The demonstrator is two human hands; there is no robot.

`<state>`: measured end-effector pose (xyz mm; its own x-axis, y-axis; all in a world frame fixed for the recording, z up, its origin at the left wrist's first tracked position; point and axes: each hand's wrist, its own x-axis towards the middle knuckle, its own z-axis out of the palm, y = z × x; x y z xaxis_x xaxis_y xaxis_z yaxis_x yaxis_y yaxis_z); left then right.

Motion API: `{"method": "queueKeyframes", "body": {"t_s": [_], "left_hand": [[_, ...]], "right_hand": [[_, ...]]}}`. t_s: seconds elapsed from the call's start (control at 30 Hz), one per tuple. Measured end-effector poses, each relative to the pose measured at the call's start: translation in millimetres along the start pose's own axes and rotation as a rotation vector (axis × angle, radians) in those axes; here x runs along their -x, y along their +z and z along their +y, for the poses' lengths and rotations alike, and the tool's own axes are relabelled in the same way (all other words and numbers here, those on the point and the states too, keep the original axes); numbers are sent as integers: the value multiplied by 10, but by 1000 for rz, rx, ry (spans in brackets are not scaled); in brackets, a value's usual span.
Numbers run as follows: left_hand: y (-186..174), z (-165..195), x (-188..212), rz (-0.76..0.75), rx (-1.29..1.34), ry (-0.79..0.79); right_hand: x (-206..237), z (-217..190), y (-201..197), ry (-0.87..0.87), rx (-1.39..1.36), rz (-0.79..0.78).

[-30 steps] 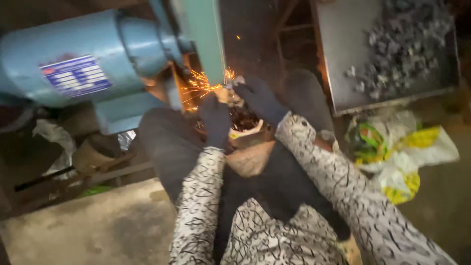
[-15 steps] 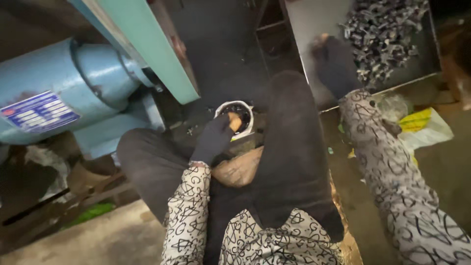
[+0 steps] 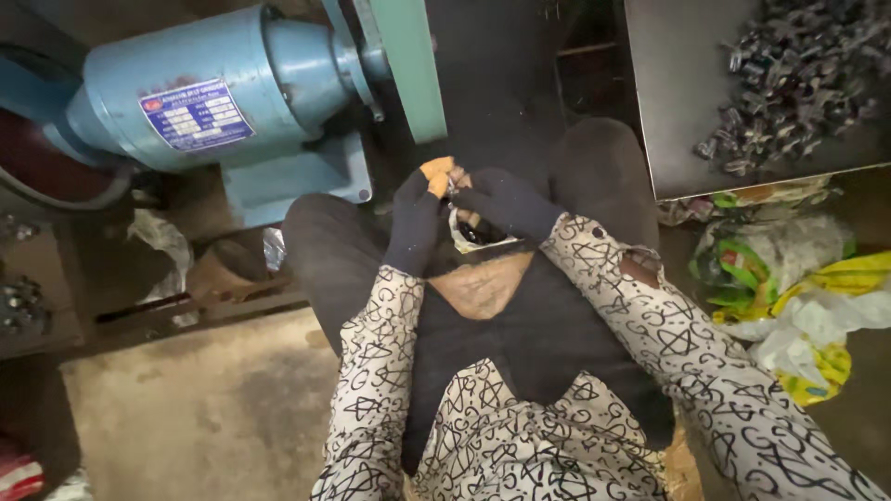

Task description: The person sits at a belt grinder and grinds small metal workpieces one at a time, holding each against the moving belt to shape or deburr it, producing sparks, then placing finished pieces on a tray of similar parts beside them.

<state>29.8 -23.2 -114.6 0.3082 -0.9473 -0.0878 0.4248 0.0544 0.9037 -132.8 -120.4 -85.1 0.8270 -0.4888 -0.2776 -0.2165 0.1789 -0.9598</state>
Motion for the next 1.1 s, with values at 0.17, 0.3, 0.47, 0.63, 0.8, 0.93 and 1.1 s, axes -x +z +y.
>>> {"method": "queueKeyframes", "body": {"t_s": [0.17, 0.3, 0.47, 0.63, 0.8, 0.93, 1.1], "left_hand": [[86, -4, -34, 227, 70, -108], [98, -44, -27, 212, 117, 23], [-39, -201, -166, 374, -692, 133], [-25, -210, -175, 448, -863, 128], [80, -38, -124, 231, -575, 265], [233, -57, -199, 277, -572, 34], [227, -45, -204, 308, -943, -144]], "right_hand": [[-176, -58, 123, 138, -99, 87], [-348, -64, 33, -201, 121, 144], [-522, 54, -39, -20, 320, 182], [-469, 64, -42, -117, 577, 214], [-356, -97, -123, -340, 201, 170], [-400, -158, -174, -48, 217, 212], [-404, -75, -252, -251, 266, 224]]}}
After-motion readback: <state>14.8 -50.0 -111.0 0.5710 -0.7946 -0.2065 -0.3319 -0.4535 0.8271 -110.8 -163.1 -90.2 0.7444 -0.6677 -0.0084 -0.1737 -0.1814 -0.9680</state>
